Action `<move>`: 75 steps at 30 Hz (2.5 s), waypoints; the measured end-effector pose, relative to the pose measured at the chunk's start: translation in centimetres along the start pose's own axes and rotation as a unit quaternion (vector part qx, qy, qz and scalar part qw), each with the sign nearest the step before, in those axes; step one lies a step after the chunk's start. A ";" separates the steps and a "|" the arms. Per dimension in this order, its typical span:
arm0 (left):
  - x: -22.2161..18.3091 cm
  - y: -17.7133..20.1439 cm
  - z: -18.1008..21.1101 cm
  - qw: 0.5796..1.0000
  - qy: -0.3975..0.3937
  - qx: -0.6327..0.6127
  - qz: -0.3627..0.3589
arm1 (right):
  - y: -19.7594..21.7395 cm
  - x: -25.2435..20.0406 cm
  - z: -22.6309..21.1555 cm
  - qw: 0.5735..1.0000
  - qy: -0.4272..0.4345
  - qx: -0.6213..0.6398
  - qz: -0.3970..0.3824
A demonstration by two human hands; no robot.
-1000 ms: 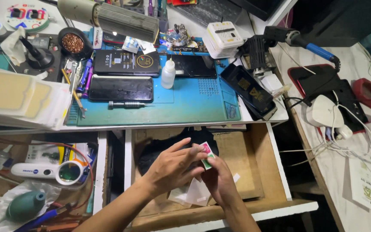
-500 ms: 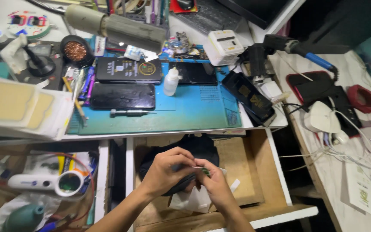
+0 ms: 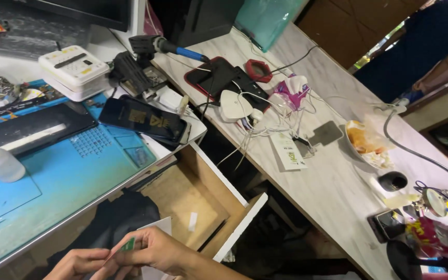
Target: Replacing a screen protector on a smartphone at a repair bench
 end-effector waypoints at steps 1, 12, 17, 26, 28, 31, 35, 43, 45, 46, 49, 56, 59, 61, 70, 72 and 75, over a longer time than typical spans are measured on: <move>-0.3 0.1 -0.7 1.000 0.013 -0.012 0.005 | 0.0 -0.1 0.1 1.000 -0.008 -0.008 0.001; -1.7 -2.6 -5.7 0.905 0.069 -0.418 -0.046 | -0.3 -2.1 -3.2 0.987 0.129 -0.095 0.013; -2.3 -3.1 -3.0 0.914 0.064 -0.396 -0.055 | 0.2 -5.3 -4.1 0.968 0.142 -0.188 0.086; -3.7 -4.8 -4.4 0.966 0.060 -0.220 -0.123 | -1.0 -9.5 -5.5 0.835 0.217 -0.449 0.233; -4.2 -4.6 -5.7 0.971 0.097 -0.196 -0.095 | -0.1 -8.7 -4.5 0.869 0.144 -0.402 0.249; -3.9 -4.7 -5.3 0.974 0.042 -0.196 -0.102 | 0.0 -8.3 -4.6 0.882 0.161 -0.355 0.266; -3.6 -4.3 -3.9 0.981 0.087 -0.165 -0.051 | -0.8 -7.5 -5.2 0.862 0.184 -0.372 0.291; -3.6 -4.3 -3.7 0.979 0.148 -0.115 -0.077 | 0.7 -4.8 -2.6 0.953 0.077 -0.128 0.264; -3.6 -4.3 -4.2 0.982 0.138 -0.112 -0.066 | 0.7 -4.6 -2.3 0.956 0.076 -0.117 0.258; -3.5 -4.2 -4.3 0.984 0.128 -0.108 -0.054 | 0.7 -4.5 -2.1 0.959 0.076 -0.105 0.253; -3.7 -3.9 -5.2 0.973 0.173 -0.143 -0.062 | 0.4 -4.9 -2.3 0.956 0.082 -0.151 0.239; -3.0 -4.8 -4.1 0.976 0.186 -0.100 -0.053 | 1.9 -5.1 -1.8 0.978 0.052 -0.108 0.171; -2.6 -4.3 -5.9 0.976 0.180 -0.091 -0.083 | 1.5 -5.2 -2.6 0.935 0.077 -0.288 0.194; -1.8 -4.5 -3.9 0.976 0.124 -0.081 -0.159 | 2.0 -4.3 -2.6 0.905 0.119 -0.341 0.223; -0.8 -1.1 -1.3 0.972 0.150 -0.112 -0.141 | -0.1 -1.9 -2.0 0.955 0.082 -0.229 0.167; -0.5 -0.7 -0.8 0.976 0.133 -0.098 -0.143 | -1.2 -1.9 -2.5 0.954 0.077 -0.245 0.156; -0.4 -0.5 -0.7 0.979 0.113 -0.069 -0.153 | -1.8 -1.7 -2.4 0.943 0.071 -0.285 0.158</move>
Point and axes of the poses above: each hand's wrist, its own x-axis towards the middle knuckle, its own y-axis out of the back of the hand, z = x × y, the point moved 8 cm from there along x, towards the middle knuckle, and after that the axes turned 7 degrees about -y, right-handed, at the moved point
